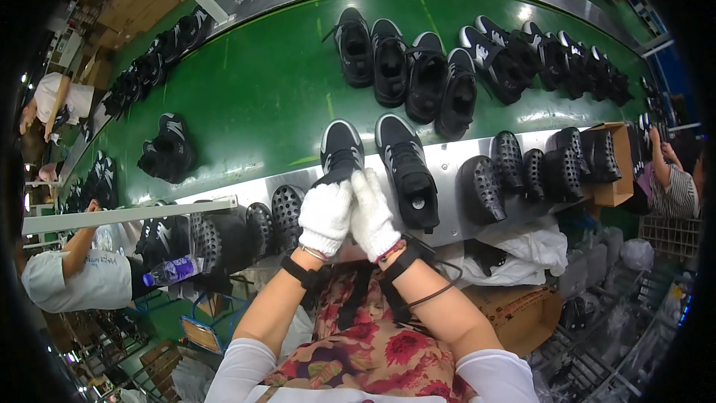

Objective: The recorder is inspecting black sneakers on an assembly line, picking up the shoe upper and the sole mold to check fit and quality.

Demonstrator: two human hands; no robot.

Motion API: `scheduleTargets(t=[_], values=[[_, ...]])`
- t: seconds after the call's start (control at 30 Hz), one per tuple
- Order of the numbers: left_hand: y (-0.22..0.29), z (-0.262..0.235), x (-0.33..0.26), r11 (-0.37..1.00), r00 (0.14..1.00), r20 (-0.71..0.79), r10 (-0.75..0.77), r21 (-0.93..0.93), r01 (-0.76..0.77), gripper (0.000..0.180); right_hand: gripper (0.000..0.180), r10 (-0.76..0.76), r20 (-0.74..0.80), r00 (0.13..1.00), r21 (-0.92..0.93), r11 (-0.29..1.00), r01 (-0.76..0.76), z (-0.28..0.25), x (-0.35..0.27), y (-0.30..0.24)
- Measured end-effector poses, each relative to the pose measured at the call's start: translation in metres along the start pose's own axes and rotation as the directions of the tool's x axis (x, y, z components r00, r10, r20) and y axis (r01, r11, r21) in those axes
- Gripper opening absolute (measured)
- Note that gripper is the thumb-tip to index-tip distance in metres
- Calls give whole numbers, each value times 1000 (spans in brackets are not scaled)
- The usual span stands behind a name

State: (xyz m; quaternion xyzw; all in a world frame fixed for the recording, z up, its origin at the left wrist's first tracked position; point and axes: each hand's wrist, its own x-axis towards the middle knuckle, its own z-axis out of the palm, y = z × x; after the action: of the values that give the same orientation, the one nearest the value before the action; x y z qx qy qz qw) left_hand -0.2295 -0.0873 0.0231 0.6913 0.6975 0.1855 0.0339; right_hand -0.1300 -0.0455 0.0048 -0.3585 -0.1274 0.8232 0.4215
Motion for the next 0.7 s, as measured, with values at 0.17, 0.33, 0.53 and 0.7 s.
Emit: scheduleTargets(t=[0.17,0.33,0.53,0.7], values=[[-3,-2,-13,994,990,-95,-108,-16,107,36,45,110,-14,994,-824,562,-74,9,-10,-56],[6,5,-27,952,932,-251,-262,-228,206,39,27,-371,407,835,-910,-81,407,-16,13,-38],[5,-14,-26,802,800,-110,-590,-196,564,54,22,-298,443,846,-895,-97,435,-20,24,-35],[-5,-9,2,655,590,364,-721,81,751,53,24,-185,431,883,-901,-136,411,-19,27,-41]])
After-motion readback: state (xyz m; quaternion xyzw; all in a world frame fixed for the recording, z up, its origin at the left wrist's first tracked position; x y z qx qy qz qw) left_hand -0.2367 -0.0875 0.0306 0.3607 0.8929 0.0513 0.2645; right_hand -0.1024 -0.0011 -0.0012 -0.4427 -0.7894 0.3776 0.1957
